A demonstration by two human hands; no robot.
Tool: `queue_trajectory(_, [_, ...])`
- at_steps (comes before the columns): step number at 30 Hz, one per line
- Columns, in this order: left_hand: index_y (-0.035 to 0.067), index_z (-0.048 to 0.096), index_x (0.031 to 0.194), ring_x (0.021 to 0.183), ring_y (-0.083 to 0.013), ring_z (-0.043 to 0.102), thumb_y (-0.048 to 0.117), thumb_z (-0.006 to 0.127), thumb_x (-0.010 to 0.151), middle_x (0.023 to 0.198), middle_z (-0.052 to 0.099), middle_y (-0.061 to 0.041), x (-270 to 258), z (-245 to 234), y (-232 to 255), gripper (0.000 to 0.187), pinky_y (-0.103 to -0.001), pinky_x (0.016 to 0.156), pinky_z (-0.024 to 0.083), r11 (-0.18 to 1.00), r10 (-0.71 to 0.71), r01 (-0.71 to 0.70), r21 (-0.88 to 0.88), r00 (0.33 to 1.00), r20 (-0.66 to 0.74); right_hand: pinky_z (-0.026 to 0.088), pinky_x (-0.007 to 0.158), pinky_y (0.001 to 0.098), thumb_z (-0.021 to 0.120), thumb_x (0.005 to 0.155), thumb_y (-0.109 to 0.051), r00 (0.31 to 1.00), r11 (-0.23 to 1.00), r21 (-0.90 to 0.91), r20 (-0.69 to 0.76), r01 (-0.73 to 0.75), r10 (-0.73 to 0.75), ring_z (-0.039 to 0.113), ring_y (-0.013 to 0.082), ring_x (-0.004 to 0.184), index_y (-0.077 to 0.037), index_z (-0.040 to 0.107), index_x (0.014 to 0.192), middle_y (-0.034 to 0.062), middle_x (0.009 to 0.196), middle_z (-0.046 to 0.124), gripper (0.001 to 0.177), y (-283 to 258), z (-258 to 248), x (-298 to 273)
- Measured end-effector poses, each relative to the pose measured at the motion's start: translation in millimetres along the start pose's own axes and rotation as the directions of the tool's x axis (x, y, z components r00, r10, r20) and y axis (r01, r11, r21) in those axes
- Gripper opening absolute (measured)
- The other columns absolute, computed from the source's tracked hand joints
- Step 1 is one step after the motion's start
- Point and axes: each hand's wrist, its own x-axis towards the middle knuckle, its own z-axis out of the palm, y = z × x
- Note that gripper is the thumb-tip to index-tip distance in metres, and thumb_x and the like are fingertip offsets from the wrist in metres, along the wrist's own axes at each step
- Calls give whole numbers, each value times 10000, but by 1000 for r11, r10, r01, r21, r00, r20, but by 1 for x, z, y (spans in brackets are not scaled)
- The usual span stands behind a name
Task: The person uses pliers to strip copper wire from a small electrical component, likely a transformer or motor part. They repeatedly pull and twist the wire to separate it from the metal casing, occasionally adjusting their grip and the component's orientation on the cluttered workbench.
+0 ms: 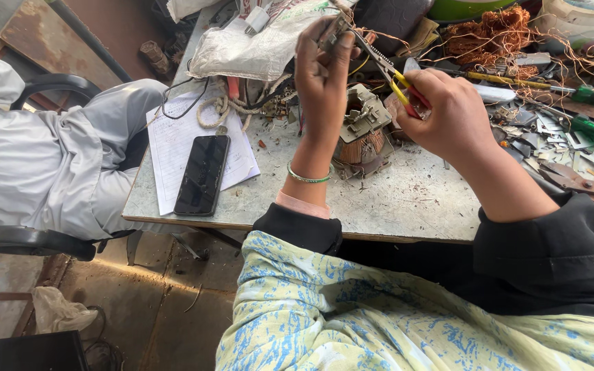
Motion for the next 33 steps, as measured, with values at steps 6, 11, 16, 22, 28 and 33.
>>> queue_trajectory(6, [42,597,1363,897,-102,752,200,691,1056,1085,762,-55,5,-9,-3,358,-243,824,646,999,-31,31,-17,999,11,481,618,347,693,942,-144,931,904,284,271,-321,246,614,178,683,-7,695,1239,90,839,673,327,-1,-10,1])
queue_trajectory(11, [47,620,1335,925,-108,761,222,682,1050,1111,768,-53,11,-16,1,340,-259,816,668,995,-74,78,-57,995,69,473,554,271,636,939,-113,801,557,600,552,-574,231,597,113,617,-16,703,1163,51,769,649,253,5,-14,8])
queue_trajectory(16, [64,677,1268,970,-148,776,246,661,1080,1116,781,-72,16,-22,7,262,-284,808,657,975,-126,146,-168,984,122,465,550,279,619,940,-121,795,354,726,599,-589,96,624,145,611,5,679,1075,75,762,658,194,8,-8,4])
queue_trajectory(22, [72,682,1220,967,-149,770,272,648,1074,1102,790,-83,17,-25,11,250,-289,809,645,926,-226,259,-275,963,145,501,608,341,600,989,-101,796,-36,799,592,-600,-126,643,188,700,49,632,1067,117,832,644,172,13,6,-3])
queue_trajectory(28, [50,651,1280,935,-107,739,262,669,1064,1072,756,-60,14,-20,-5,304,-275,795,661,983,-161,169,-72,981,110,550,893,346,597,909,-120,800,141,796,598,-588,-45,652,193,973,12,568,1322,104,1054,659,435,10,23,-5])
queue_trajectory(33, [15,621,1337,950,-99,719,204,673,1075,1101,743,-60,10,-20,-8,328,-280,812,655,982,-167,174,-73,982,92,536,965,350,670,894,-179,815,328,760,577,-562,60,639,194,1050,-6,531,1372,110,1123,644,526,16,24,-4])
